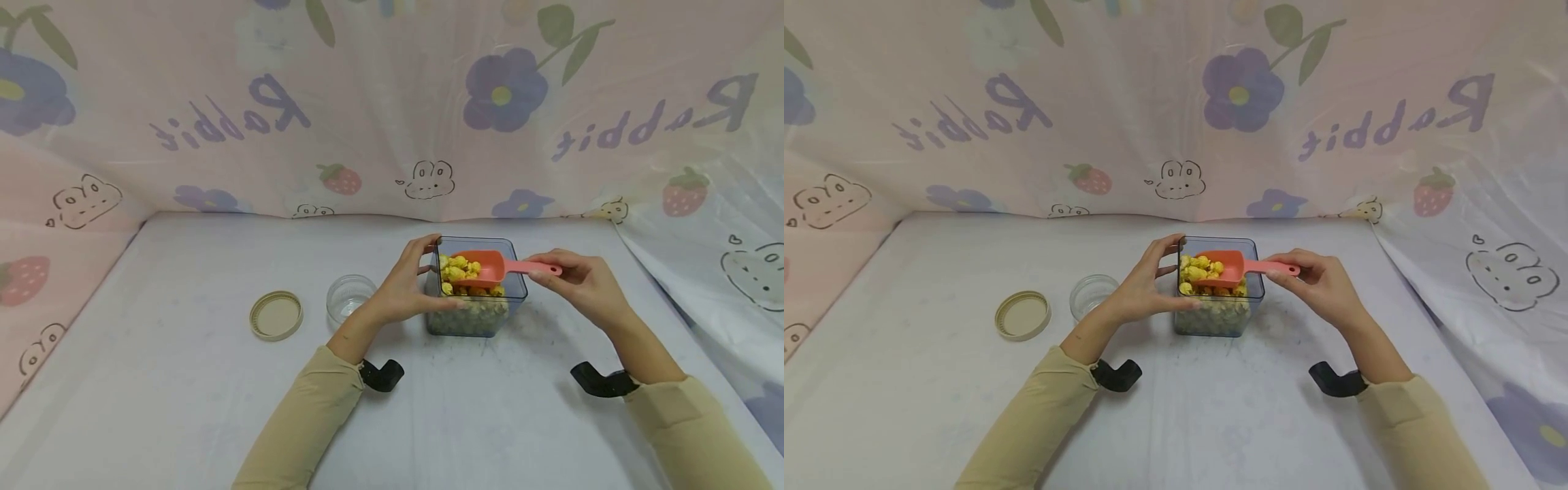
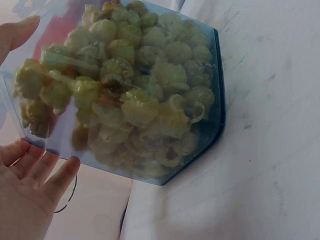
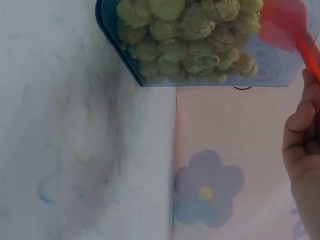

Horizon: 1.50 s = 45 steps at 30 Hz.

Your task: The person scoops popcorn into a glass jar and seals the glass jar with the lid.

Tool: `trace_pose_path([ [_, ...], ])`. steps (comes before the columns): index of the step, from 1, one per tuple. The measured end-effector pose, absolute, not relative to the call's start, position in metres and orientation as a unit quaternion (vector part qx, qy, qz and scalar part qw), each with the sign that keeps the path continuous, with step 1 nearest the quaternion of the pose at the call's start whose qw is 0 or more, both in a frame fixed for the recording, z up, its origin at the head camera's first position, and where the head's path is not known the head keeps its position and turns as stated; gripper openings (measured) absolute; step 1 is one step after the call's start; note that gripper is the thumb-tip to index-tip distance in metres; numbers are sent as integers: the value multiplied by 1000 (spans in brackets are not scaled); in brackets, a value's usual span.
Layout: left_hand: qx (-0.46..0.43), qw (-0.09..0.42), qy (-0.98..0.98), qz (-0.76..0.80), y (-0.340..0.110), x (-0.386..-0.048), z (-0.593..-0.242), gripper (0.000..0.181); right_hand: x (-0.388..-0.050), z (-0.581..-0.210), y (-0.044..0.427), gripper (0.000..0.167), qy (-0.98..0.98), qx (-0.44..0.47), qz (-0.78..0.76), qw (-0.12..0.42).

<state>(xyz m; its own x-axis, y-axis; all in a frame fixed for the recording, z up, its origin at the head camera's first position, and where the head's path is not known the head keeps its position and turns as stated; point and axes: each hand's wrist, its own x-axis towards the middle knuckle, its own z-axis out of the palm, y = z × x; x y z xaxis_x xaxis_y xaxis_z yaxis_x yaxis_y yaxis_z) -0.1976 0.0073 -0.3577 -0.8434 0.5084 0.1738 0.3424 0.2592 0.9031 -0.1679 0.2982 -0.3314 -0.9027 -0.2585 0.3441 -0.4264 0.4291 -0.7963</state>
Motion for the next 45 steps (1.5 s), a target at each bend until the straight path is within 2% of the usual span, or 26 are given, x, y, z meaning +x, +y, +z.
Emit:
trace_pose_path([
  [16,273,78,782,555,8,-198,-357,102,-164,-348,294,22,-748,167,636,89],
  [30,265,77,784,556,7,-197,-357,101,-161,-355,299,22,-733,150,657,100],
  [45,271,75,785,551,7,-198,-357,101,-161,-351,295,23,-685,176,699,101],
])
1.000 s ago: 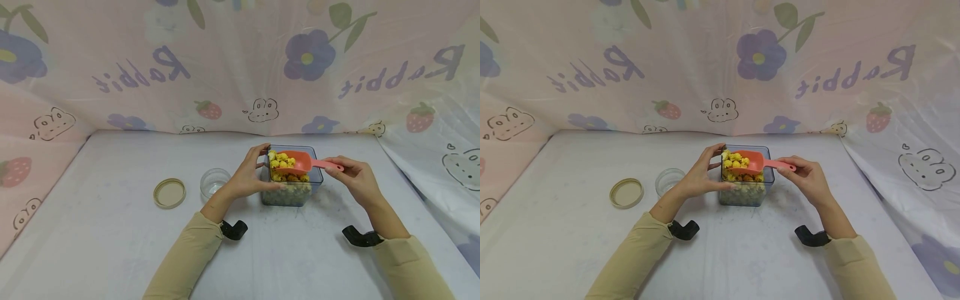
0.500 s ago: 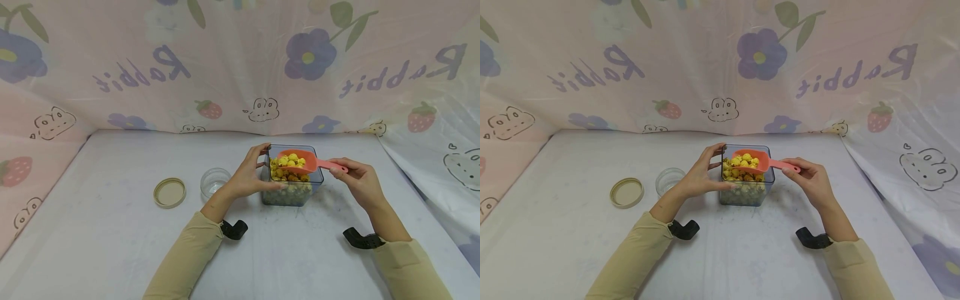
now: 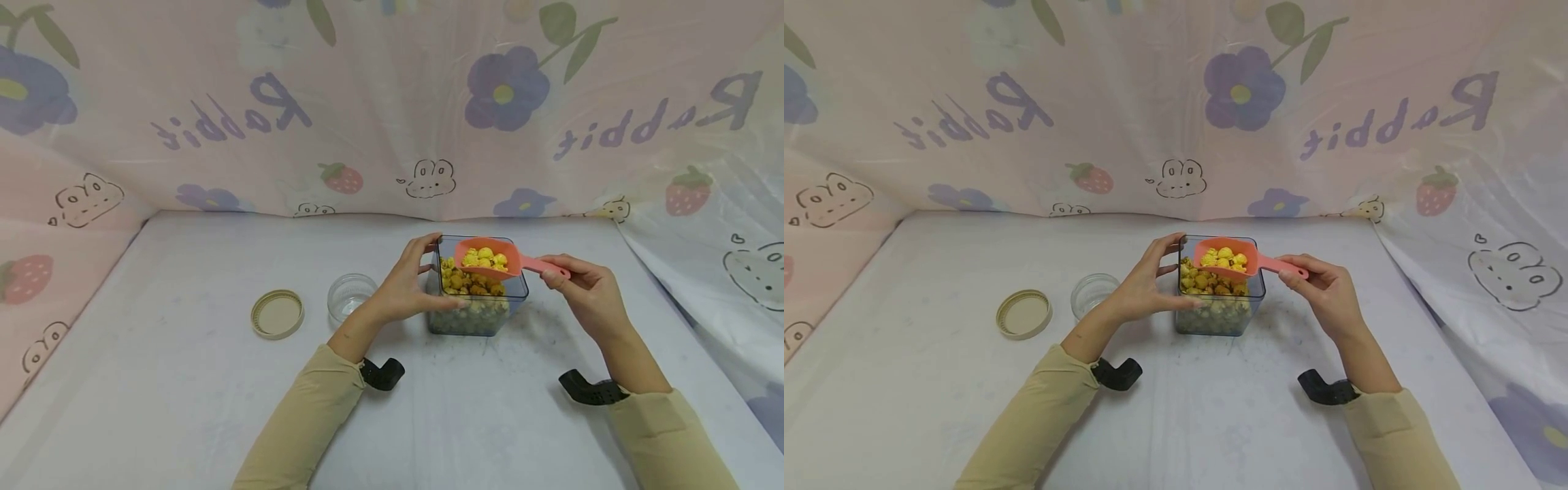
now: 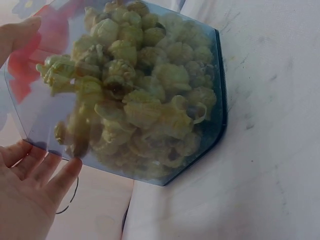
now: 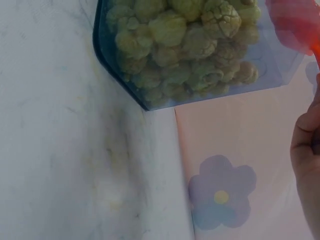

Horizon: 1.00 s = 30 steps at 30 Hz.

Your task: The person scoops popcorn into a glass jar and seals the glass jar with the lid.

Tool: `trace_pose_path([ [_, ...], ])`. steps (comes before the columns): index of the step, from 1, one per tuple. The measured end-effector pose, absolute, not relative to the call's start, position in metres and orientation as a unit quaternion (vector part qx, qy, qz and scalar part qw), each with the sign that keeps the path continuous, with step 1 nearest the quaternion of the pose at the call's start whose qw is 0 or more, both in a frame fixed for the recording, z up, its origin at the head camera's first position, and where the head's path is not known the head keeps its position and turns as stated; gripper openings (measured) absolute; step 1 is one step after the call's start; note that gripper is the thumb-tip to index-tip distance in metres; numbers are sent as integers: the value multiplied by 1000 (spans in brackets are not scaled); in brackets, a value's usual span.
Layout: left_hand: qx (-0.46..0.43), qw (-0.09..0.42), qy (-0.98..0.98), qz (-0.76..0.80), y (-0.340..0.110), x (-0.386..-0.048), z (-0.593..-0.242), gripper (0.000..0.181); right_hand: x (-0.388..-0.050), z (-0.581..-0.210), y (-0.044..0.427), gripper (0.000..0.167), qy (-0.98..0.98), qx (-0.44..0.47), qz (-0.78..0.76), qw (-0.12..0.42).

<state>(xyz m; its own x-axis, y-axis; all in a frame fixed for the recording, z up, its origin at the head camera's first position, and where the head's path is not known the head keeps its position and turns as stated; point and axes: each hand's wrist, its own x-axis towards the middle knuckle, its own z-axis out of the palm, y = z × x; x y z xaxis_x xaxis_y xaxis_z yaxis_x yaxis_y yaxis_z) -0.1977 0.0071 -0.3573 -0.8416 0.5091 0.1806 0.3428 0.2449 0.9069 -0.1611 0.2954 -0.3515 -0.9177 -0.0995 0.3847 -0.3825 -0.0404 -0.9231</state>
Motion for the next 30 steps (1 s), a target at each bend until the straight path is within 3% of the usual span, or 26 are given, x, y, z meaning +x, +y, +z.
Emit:
trace_pose_path([
  [16,252,86,840,472,-2,-189,-344,112,-162,-338,283,21,-645,247,715,108],
  [30,252,27,879,403,-57,-184,-333,102,-159,-320,261,24,-647,265,709,93],
])
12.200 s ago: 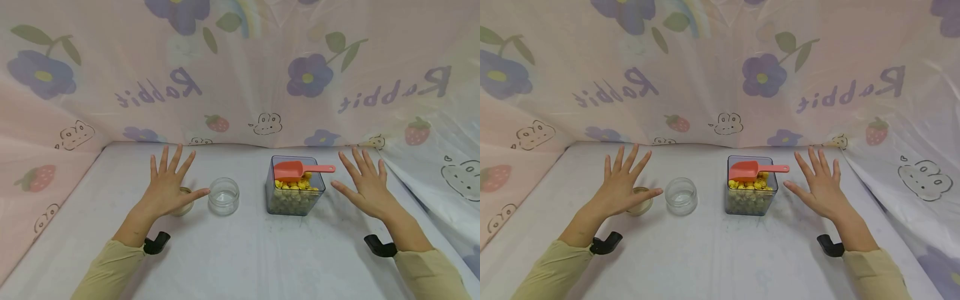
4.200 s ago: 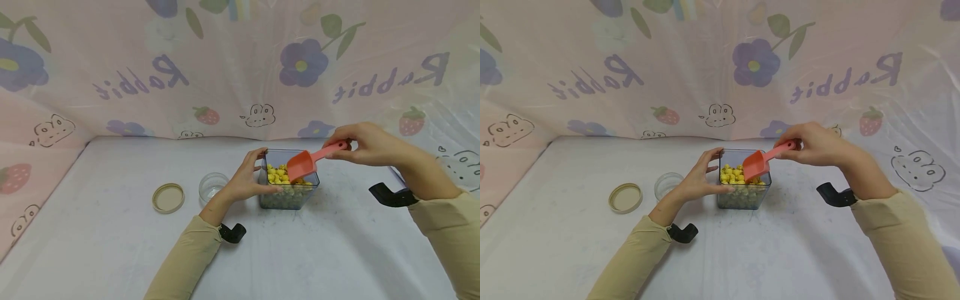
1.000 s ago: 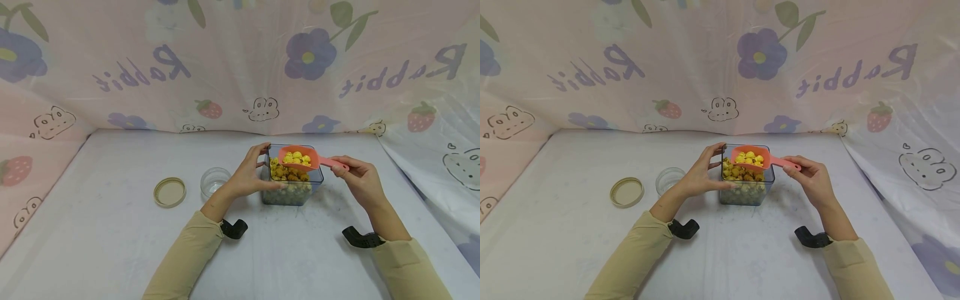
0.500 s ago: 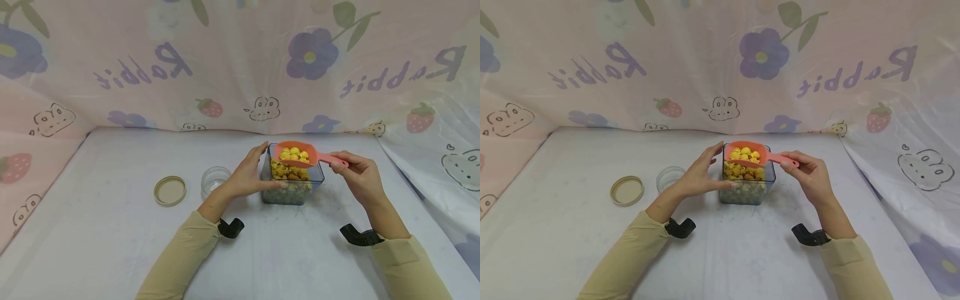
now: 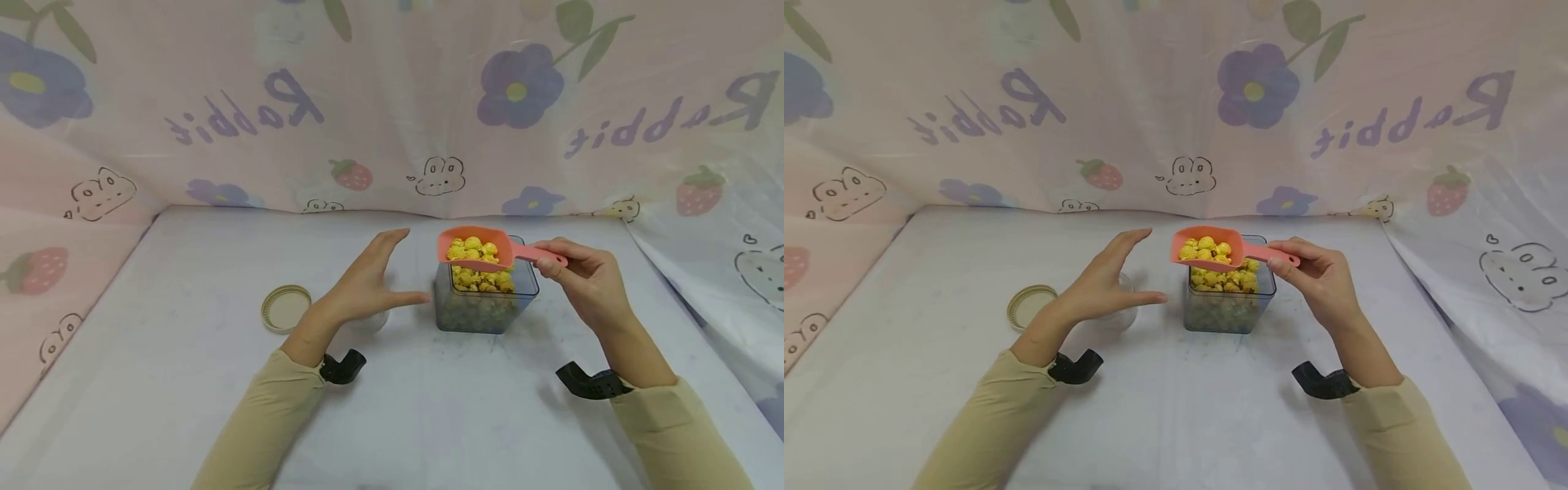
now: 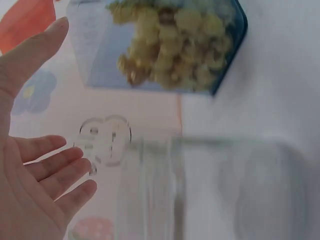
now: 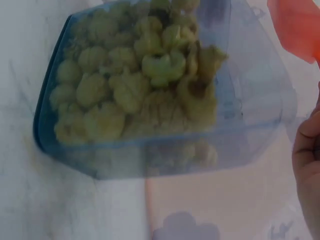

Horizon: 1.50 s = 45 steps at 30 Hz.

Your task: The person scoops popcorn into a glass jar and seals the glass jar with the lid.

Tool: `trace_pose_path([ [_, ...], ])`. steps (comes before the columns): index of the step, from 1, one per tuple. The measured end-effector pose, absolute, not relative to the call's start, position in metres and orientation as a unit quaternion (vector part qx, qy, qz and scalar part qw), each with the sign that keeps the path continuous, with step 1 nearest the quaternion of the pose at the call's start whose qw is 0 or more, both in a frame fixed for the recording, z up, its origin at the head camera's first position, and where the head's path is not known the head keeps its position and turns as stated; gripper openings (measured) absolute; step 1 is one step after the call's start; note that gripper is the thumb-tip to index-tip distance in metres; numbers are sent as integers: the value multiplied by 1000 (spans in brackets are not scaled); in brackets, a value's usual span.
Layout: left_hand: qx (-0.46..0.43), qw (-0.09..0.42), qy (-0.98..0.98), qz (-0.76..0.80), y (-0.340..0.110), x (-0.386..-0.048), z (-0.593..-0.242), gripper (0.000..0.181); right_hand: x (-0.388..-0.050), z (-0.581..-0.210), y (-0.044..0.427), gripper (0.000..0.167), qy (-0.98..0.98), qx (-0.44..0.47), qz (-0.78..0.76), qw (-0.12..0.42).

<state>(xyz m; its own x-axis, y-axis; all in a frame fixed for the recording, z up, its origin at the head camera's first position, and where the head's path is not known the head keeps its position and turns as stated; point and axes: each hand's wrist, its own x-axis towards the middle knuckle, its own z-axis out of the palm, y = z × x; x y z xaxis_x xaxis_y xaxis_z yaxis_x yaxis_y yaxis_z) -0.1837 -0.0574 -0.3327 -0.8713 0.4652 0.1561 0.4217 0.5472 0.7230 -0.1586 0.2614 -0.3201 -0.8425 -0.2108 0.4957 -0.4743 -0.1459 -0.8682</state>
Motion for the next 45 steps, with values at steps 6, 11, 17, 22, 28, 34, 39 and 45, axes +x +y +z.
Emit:
trace_pose_path([
  [6,226,30,885,405,-82,-181,-336,99,-159,-317,251,24,-635,283,715,77],
  [11,222,28,885,407,-94,-178,-341,98,-161,-315,242,25,-638,283,712,73],
  [17,220,21,887,406,-104,-177,-347,98,-164,-314,233,24,-631,293,715,65],
  [22,222,21,886,407,-112,-175,-350,99,-166,-314,227,23,-630,294,716,59],
  [28,218,28,884,413,-120,-172,-352,98,-167,-314,220,22,-633,297,713,51],
  [34,222,34,886,406,-127,-172,-356,99,-169,-309,210,21,-655,290,696,49],
  [39,234,34,885,402,-130,-172,-360,97,-170,-307,202,21,-676,271,684,46],
  [45,239,55,883,401,-131,-174,-364,91,-173,-305,197,21,-697,255,669,37],
])
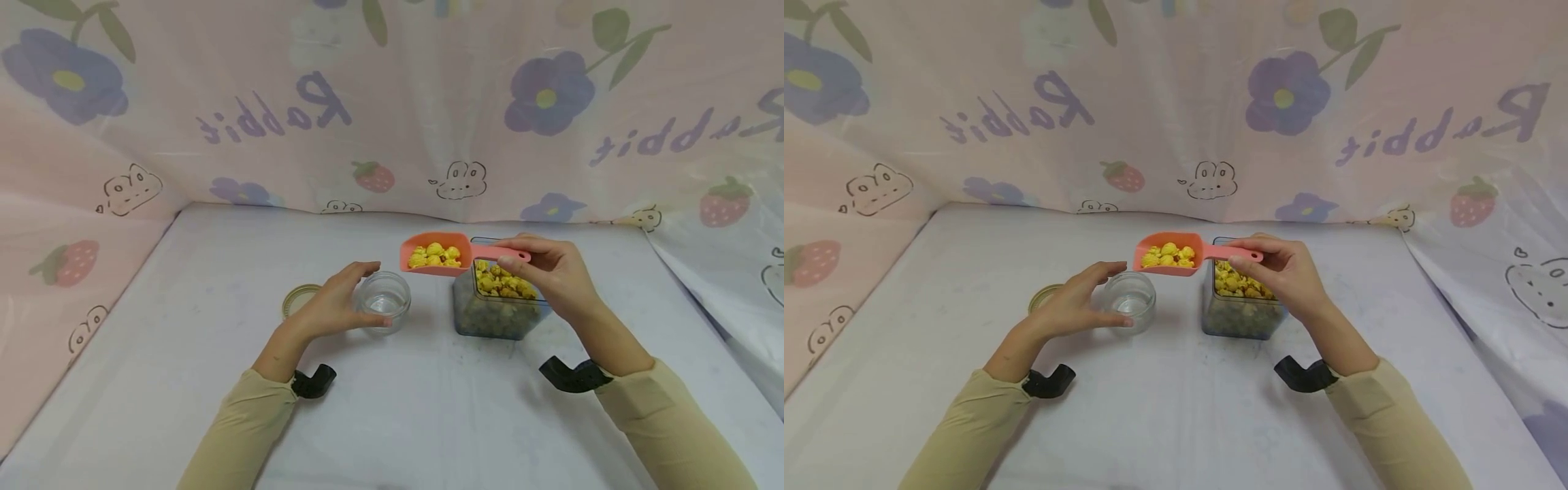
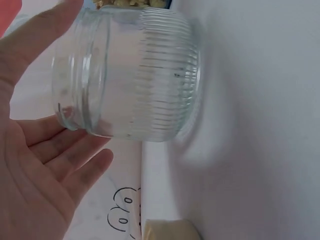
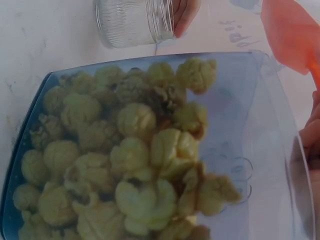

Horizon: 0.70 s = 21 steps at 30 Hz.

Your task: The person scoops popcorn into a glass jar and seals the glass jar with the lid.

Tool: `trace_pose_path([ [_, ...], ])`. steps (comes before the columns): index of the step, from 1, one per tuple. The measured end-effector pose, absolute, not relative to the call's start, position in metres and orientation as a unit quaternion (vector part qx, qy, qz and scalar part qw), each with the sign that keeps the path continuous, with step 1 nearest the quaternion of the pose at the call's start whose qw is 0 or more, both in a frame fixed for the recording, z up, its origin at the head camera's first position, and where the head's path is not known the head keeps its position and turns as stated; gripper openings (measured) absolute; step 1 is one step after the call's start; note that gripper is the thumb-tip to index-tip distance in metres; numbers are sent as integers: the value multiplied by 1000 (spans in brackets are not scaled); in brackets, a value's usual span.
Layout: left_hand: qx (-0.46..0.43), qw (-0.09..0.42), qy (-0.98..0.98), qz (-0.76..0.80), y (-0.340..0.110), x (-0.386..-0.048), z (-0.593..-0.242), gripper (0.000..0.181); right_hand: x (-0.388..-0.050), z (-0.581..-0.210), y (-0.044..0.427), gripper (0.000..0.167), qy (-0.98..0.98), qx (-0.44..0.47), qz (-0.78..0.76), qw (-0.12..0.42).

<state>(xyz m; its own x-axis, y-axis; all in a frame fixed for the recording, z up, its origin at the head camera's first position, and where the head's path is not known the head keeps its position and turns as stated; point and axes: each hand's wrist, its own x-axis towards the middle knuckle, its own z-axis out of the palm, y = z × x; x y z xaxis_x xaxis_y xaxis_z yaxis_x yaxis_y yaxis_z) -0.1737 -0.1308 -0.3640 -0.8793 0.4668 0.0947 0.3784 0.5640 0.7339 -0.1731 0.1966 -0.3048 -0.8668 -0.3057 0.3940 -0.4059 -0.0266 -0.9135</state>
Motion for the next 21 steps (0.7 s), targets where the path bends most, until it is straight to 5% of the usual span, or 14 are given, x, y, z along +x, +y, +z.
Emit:
trace_pose_path([
  [21,236,66,868,432,-132,-176,-373,79,-181,-300,183,19,-784,225,579,-6],
])
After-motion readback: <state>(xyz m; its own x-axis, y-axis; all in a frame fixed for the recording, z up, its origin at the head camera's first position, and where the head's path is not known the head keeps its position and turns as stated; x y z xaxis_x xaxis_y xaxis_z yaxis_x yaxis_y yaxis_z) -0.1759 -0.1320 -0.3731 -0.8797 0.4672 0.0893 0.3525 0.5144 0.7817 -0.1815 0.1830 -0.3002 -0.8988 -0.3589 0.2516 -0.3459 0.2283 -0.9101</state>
